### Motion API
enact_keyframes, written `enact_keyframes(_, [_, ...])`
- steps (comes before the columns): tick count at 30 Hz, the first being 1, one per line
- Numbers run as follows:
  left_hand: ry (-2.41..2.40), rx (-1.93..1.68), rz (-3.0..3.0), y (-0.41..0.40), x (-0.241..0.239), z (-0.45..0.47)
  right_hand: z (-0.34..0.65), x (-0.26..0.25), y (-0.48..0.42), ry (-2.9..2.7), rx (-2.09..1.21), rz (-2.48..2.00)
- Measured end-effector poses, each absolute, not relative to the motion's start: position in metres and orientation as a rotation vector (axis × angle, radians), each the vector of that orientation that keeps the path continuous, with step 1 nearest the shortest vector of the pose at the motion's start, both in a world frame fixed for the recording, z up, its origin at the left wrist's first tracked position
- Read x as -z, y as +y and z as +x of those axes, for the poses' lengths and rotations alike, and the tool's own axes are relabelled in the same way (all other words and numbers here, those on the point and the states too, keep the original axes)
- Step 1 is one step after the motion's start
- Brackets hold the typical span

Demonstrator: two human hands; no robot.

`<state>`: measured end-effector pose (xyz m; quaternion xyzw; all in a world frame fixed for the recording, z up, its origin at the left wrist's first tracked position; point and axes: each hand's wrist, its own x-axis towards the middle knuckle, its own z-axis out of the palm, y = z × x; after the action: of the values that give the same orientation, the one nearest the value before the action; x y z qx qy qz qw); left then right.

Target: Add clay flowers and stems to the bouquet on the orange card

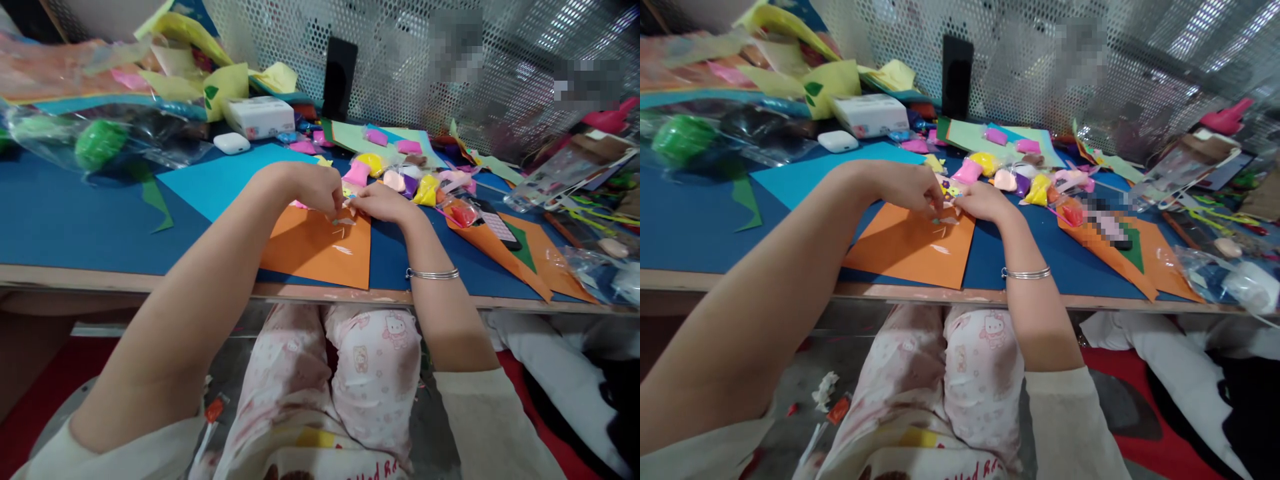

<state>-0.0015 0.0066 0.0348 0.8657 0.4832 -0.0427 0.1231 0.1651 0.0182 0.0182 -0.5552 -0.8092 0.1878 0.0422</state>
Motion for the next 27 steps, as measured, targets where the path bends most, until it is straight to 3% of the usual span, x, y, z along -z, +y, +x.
enact_keyframes(8, [1.404, 0.119, 2.526, 0.004, -0.036, -0.002, 0.166, -0.018, 0.019, -2.493, -0.556, -1.695])
enact_keyframes(27, [1.351, -0.047, 2.395, 0.024, -0.04, -0.015, 0.167, -0.019, 0.015, -2.338, -0.862, -1.467])
